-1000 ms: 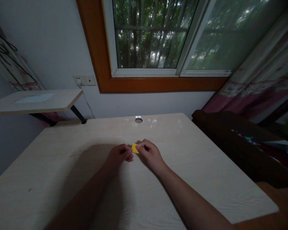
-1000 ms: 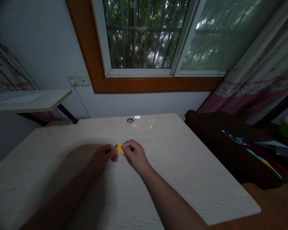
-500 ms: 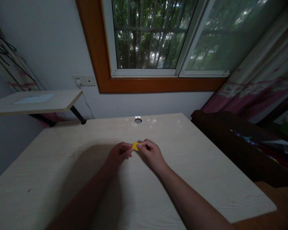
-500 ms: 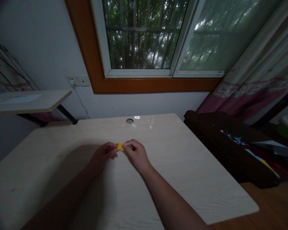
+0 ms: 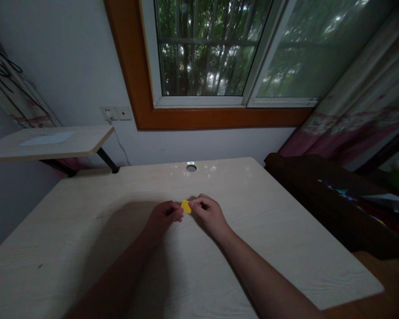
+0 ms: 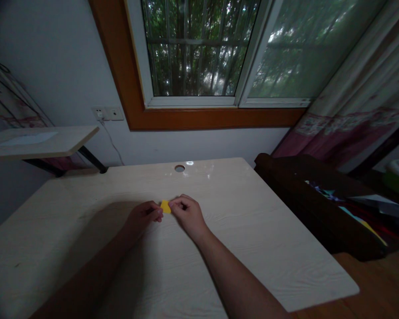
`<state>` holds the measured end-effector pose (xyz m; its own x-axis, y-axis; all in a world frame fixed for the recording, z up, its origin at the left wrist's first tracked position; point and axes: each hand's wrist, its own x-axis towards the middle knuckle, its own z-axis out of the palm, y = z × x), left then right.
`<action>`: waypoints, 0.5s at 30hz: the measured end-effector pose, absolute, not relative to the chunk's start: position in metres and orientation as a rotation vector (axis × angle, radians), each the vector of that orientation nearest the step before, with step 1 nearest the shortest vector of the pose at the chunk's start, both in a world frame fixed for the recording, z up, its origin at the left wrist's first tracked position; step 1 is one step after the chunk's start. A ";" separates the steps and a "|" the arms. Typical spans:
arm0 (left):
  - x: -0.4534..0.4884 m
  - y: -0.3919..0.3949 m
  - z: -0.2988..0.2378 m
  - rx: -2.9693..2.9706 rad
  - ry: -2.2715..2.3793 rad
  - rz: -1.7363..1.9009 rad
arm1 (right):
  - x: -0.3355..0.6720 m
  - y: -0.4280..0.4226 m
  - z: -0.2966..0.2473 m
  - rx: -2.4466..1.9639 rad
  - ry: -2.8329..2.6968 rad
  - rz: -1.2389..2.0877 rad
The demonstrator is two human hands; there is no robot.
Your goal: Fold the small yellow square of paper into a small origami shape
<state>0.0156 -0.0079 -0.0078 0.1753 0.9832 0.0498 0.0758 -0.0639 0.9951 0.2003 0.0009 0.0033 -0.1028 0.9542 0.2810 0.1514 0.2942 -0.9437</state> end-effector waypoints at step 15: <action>0.017 -0.006 -0.005 1.325 1.172 1.135 | 0.202 0.003 0.000 -1.044 -1.335 1.172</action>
<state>0.0168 -0.0061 -0.0054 0.0921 0.9952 0.0320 0.0642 -0.0380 0.9972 0.2017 0.0031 0.0002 -0.0930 0.9847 0.1476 -0.0191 0.1464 -0.9890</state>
